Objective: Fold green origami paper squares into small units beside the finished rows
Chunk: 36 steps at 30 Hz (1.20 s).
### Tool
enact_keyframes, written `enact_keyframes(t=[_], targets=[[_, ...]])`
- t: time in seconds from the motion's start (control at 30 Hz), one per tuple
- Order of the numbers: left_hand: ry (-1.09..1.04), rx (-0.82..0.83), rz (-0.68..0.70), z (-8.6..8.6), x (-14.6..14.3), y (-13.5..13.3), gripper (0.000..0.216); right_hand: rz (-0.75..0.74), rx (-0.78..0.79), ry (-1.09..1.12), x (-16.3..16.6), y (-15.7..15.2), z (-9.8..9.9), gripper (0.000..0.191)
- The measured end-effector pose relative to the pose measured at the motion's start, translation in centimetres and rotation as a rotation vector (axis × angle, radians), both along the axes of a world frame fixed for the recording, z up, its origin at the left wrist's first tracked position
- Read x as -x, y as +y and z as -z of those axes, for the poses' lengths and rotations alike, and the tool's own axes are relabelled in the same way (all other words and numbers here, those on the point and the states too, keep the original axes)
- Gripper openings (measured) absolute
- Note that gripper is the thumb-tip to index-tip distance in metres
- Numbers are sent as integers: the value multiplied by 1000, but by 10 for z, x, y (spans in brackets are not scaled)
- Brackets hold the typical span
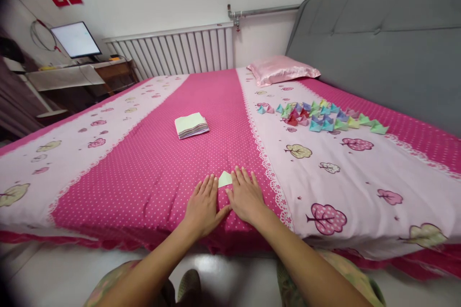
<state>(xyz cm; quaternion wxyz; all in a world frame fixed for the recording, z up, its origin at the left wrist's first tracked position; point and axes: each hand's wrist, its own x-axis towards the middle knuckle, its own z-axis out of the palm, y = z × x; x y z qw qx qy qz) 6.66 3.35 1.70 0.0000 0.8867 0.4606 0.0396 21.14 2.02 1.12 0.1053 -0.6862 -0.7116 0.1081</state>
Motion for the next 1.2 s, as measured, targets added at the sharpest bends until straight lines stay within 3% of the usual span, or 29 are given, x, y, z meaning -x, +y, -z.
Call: enact_keyframes(t=[0.17,0.4,0.67,0.83,1.03,1.2], targets=[[-52,-4,-6,-1,3,1,79,20,-102,36,-2,4,2,52],[-234,-13,-1,-3,12,10,58,-21,-301,218,-7,10,1,51],[-537,120,-2,6,11,24,46,-52,-322,381,-3,15,1,53],[-843,317,-85,6,9,31,52,42,-226,734,-5,20,5,56],[-1239,581,-163,-6,3,32,39,106,-115,1273,-4,16,-3,46],[-1406,702,-152,-15,-1,24,32,138,-19,1534,0,8,-12,35]])
